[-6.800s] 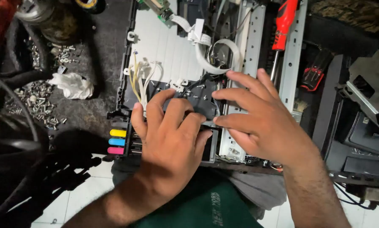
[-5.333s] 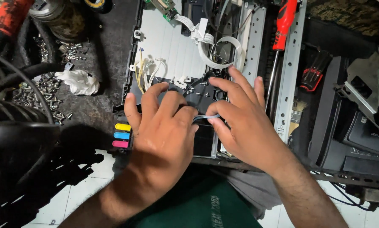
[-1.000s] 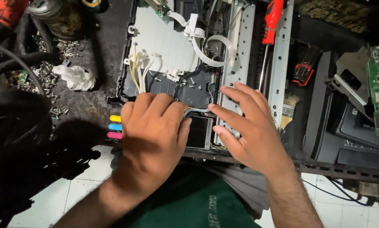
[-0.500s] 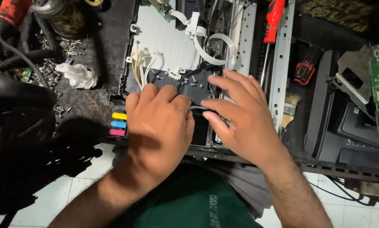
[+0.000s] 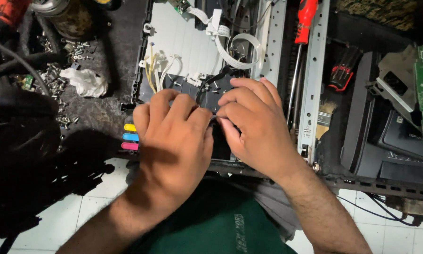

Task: Repairing a printer by cleaning internal parts with a brush and fastening components with a screwdriver.

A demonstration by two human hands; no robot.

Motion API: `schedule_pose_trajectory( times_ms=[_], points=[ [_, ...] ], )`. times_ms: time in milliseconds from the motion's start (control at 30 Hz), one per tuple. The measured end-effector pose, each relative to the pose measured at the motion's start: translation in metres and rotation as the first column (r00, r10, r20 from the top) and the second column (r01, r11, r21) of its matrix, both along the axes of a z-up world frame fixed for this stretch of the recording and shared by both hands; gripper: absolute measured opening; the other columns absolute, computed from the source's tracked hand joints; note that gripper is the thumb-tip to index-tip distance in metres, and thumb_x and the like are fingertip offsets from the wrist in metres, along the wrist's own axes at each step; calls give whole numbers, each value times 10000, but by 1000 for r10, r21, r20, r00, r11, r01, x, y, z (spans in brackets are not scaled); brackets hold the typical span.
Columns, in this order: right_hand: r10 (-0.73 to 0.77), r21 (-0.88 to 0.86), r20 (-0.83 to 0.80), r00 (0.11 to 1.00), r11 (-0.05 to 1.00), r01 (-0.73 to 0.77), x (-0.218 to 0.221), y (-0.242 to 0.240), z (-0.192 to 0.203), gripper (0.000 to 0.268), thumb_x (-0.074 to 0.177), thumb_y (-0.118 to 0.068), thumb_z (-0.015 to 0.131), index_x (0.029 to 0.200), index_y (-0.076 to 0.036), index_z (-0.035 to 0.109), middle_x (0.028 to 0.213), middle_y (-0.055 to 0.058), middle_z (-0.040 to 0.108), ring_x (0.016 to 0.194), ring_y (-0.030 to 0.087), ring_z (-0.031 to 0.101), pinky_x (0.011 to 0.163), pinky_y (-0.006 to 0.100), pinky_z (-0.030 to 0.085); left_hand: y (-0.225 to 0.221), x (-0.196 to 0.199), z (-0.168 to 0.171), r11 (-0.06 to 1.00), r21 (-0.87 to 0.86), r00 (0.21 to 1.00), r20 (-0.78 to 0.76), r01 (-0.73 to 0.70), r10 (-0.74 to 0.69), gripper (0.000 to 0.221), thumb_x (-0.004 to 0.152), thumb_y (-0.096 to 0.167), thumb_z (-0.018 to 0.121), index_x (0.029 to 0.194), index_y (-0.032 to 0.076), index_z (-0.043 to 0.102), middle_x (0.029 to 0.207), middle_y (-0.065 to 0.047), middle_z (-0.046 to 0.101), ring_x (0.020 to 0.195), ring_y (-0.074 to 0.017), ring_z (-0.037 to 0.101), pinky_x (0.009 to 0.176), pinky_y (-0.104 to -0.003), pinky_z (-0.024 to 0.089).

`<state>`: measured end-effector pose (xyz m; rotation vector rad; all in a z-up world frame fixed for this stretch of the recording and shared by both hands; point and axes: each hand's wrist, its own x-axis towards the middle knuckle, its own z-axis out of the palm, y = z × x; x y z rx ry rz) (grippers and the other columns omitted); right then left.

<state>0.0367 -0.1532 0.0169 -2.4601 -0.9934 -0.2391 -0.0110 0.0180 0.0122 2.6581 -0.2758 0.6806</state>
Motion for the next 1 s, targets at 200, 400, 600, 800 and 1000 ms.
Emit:
schedule_pose_trajectory(
  times_ms=[200, 400, 600, 800, 1000],
  points=[
    [72, -19, 1, 997, 997, -72, 4, -2, 6, 153, 893, 3, 749, 859, -114, 657, 1006, 18, 627, 1205, 398, 586, 1062, 577, 369, 1, 1, -5, 1000, -21, 1000, -1, -6, 6, 105, 817, 126, 684, 750, 126, 603, 895, -38, 596, 1021, -355, 574, 772, -481, 346],
    [58, -133, 8, 998, 990, -56, 1, -5, 10, 144, 878, -4, 731, 876, -136, 676, 1106, 6, 645, 1287, 392, 566, 1100, 690, 319, 0, 1, -13, 997, -72, 1000, -3, -15, 14, 57, 802, 143, 697, 835, 179, 667, 914, -8, 616, 1049, -337, 574, 820, -486, 345],
    [27, -284, 26, 999, 959, -19, -11, -17, 15, 389, 781, 7, 755, 1119, -187, 771, 1371, 60, 636, 1391, 424, 472, 1087, 814, 263, 0, 0, -11, 997, -73, 1000, -19, -22, 20, 60, 817, 125, 717, 787, 147, 670, 918, -43, 621, 1083, -360, 597, 907, -525, 358],
    [-86, -181, -85, 993, 981, 70, -28, -44, 9, 415, 921, -47, 653, 1305, -198, 690, 1519, 110, 544, 1486, 411, 402, 1173, 759, 186, -1, 1, -12, 997, -81, 999, -33, -19, 16, 87, 815, 113, 724, 817, 163, 654, 932, -12, 614, 1101, -330, 586, 931, -527, 361],
    [-113, -168, -88, 990, 981, 97, -31, -44, 4, 385, 933, -36, 637, 1287, -178, 692, 1513, 120, 537, 1473, 417, 404, 1163, 766, 198, -3, 6, -9, 999, -44, 1000, 0, 0, 0, 92, 808, 89, 689, 779, 158, 635, 899, -1, 620, 1065, -321, 597, 918, -492, 354]
  ],
)
